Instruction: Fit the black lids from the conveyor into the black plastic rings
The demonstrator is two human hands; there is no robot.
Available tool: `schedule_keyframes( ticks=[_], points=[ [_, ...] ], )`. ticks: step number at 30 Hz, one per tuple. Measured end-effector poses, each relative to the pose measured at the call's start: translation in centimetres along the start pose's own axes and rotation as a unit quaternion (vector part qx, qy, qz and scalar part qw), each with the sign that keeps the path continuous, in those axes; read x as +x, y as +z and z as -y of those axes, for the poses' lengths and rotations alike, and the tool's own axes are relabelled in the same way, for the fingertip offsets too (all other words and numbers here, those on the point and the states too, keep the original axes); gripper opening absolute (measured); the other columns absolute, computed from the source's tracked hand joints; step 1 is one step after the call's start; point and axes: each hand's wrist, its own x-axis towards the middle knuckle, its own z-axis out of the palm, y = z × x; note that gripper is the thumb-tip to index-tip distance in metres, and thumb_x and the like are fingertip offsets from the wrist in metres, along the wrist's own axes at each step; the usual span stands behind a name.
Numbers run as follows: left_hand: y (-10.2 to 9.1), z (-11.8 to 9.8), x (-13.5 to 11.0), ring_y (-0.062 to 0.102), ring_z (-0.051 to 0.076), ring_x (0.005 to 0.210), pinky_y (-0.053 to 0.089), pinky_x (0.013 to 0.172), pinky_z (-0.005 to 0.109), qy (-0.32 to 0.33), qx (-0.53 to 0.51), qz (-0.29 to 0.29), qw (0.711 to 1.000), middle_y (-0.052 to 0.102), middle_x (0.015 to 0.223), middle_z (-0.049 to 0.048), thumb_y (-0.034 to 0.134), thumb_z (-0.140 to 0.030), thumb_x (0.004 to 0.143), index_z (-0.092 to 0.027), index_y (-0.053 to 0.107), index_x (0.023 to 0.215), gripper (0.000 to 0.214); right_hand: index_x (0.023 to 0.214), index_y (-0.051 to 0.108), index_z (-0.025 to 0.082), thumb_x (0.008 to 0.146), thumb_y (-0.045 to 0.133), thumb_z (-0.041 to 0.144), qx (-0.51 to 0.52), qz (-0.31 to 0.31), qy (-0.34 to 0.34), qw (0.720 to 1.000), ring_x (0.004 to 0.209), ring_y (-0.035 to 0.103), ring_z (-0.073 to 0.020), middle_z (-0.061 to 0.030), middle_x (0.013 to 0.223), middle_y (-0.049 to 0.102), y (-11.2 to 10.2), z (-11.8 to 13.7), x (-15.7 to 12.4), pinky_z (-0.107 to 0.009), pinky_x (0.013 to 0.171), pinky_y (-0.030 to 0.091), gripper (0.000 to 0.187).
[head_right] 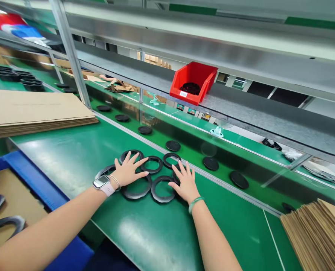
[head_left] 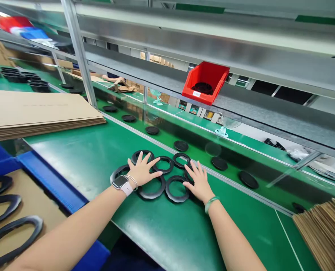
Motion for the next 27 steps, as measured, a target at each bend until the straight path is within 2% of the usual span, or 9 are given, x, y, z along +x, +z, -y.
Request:
schedule_keyframes(
  ticks=[3,6,8,10,13,16,19,23,27],
  points=[
    [1.0,-0.1,0.6,0.013,0.051,0.15,0.009,0.099,0.091,-0.003,0.022,0.033,0.999,0.028,0.165,0.0121,0.058,-0.075,0.086,-0.045,0.05,0.146,0.068,0.16,0.029,0.034,0.104,0.051,0.063,0.022,0.029,-0.015,0.999,0.15,0.007,-0.0433,-0.0045,0.165,0.015,-0.7,-0.6,2.1,-0.072,0.114,0.02,0.068],
    [1.7,-0.6,0.0,0.015,0.049,0.151,0.008,0.103,0.088,0.0,0.048,0.034,0.998,0.024,0.166,0.0138,0.059,-0.072,0.088,-0.041,0.05,0.147,0.067,0.155,0.041,0.037,0.101,0.057,0.065,0.036,0.059,-0.027,0.997,0.148,0.018,-0.0415,-0.004,0.16,0.029,-0.2,-1.3,2.8,-0.071,0.115,0.018,0.063],
    [1.7,-1.2,-0.5,0.017,0.048,0.15,0.01,0.103,0.087,0.009,0.06,0.035,0.998,0.025,0.165,0.0144,0.057,-0.072,0.089,-0.04,0.05,0.147,0.066,0.151,0.046,0.038,0.098,0.061,0.067,0.043,0.074,-0.019,0.996,0.148,0.018,-0.0406,-0.0032,0.159,0.032,0.2,-1.8,2.1,-0.071,0.116,0.013,0.062],
    [1.7,-2.2,-0.9,0.018,0.049,0.15,0.011,0.104,0.087,0.027,0.066,0.041,0.997,0.025,0.165,0.0148,0.058,-0.072,0.089,-0.039,0.05,0.147,0.066,0.151,0.046,0.039,0.096,0.062,0.069,0.038,0.087,0.002,0.995,0.149,0.014,-0.0399,-0.0023,0.16,0.03,0.5,-2.3,0.3,-0.072,0.117,0.01,0.065],
    [2.2,-5.0,-1.4,0.018,0.049,0.15,0.011,0.104,0.087,0.074,0.065,0.055,0.994,0.024,0.165,0.016,0.059,-0.073,0.088,-0.039,0.05,0.147,0.069,0.154,0.041,0.04,0.098,0.057,0.07,0.005,0.105,0.046,0.993,0.151,0.007,-0.0371,-0.0001,0.162,0.024,0.0,-3.2,-4.1,-0.072,0.117,0.008,0.065],
    [3.4,-9.1,-1.7,0.016,0.047,0.151,0.008,0.106,0.086,0.142,0.051,0.072,0.986,0.022,0.166,0.0183,0.062,-0.076,0.085,-0.039,0.05,0.147,0.074,0.155,0.039,0.04,0.1,0.052,0.071,-0.033,0.112,0.111,0.987,0.152,0.002,-0.036,0.0,0.164,0.019,-1.1,-3.8,-9.5,-0.073,0.117,0.01,0.065],
    [4.9,-13.3,-1.7,0.016,0.047,0.151,0.006,0.108,0.085,0.213,0.027,0.085,0.973,0.02,0.166,0.0177,0.063,-0.08,0.081,-0.039,0.05,0.147,0.078,0.156,0.039,0.036,0.101,0.052,0.069,-0.065,0.112,0.187,0.974,0.152,0.0,-0.0344,-0.0041,0.164,0.017,-2.2,-4.1,-13.7,-0.071,0.117,0.011,0.066],
    [6.1,-16.9,-1.3,0.019,0.048,0.15,0.005,0.108,0.085,0.275,-0.001,0.09,0.957,0.023,0.165,0.0188,0.065,-0.078,0.081,-0.037,0.05,0.148,0.08,0.155,0.044,0.029,0.097,0.057,0.072,-0.074,0.128,0.231,0.962,0.152,0.0,-0.0341,-0.0128,0.163,0.019,-3.0,-5.2,-15.7,-0.069,0.119,0.009,0.073],
    [6.1,-17.3,-0.9,0.023,0.045,0.15,0.006,0.111,0.083,0.299,-0.017,0.087,0.95,0.026,0.164,0.018,0.067,-0.071,0.085,-0.036,0.05,0.148,0.074,0.149,0.052,0.024,0.096,0.06,0.071,-0.073,0.129,0.222,0.964,0.152,0.003,-0.0325,-0.0149,0.161,0.022,-3.2,-6.2,-15.4,-0.066,0.12,0.01,0.071]
  ],
)
